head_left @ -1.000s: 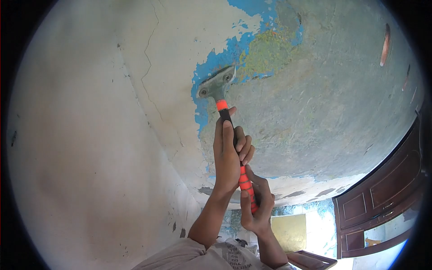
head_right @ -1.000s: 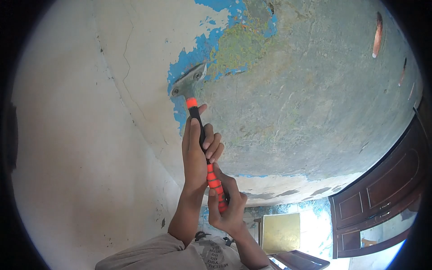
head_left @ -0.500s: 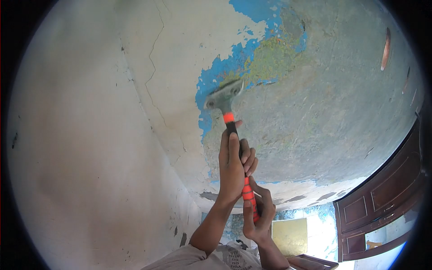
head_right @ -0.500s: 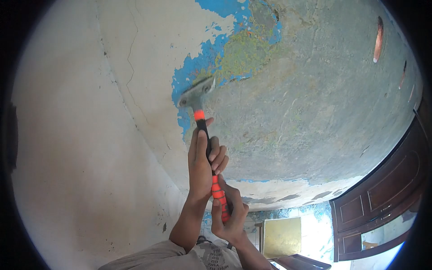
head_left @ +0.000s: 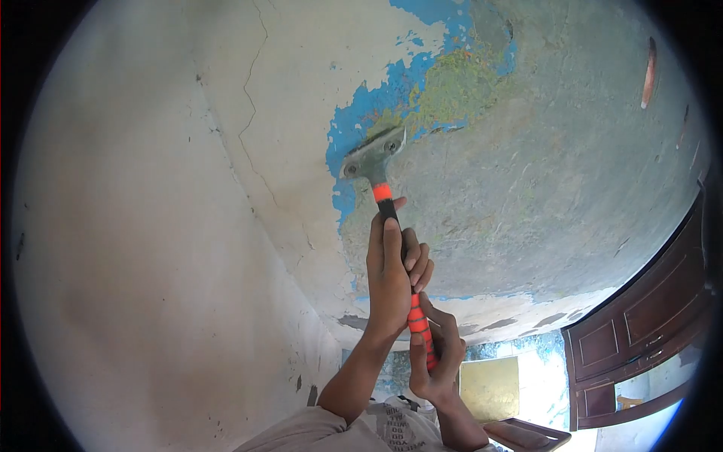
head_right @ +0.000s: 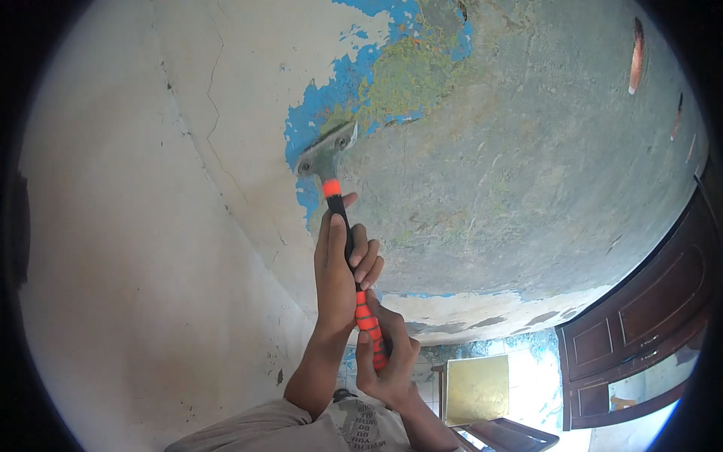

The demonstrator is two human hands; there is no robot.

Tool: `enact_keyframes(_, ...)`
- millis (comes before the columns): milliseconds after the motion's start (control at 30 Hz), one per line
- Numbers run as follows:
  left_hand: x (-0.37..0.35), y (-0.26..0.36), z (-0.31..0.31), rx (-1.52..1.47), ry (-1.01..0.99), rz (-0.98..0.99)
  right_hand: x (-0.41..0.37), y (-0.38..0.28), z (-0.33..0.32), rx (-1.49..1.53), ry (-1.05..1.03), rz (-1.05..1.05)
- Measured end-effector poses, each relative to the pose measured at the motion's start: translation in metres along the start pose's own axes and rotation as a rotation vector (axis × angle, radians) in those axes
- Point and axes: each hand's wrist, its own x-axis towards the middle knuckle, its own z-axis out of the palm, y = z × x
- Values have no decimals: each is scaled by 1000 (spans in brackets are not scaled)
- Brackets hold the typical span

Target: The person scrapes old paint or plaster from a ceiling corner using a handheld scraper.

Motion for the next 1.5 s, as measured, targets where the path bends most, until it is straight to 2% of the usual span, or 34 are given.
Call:
enact_keyframes(100,2,3,1,11,-5,12,5,-3,-1,-26,-2,-48)
enact_keyframes(200,9,7,4,-5,-25,46,11,-11,-2,-22,-14,28)
enact_keyframes(333,5,4,2,31,1,2,8,-2,2,-8,22,-43)
enact_keyframes(500,12,11,4,16,-26,32,13,-14,2,16,-16,92)
enact_keyframes(633,4,4,1,22,14,-7,5,-4,4,17,27,-28)
enact_keyframes(833,7,9,2,22,-6,0,6,-7,6,61,21,42)
enact_keyframes(1000,7,9,2,19,-25,-15,6,-7,7,70,52,-8)
enact_keyframes(1100,6,13,4,11,-11,-18,5,-19,4,46,6,80)
enact_keyframes(1233,5,8,4,17,-1,-14,6,-9,7,53,50,2)
enact_keyframes(1400,6,11,4,21,-15,0,6,-21,3,22,3,98)
enact_keyframes(1500,3,4,1,1,1,-7,3,-8,5,9,33,-12)
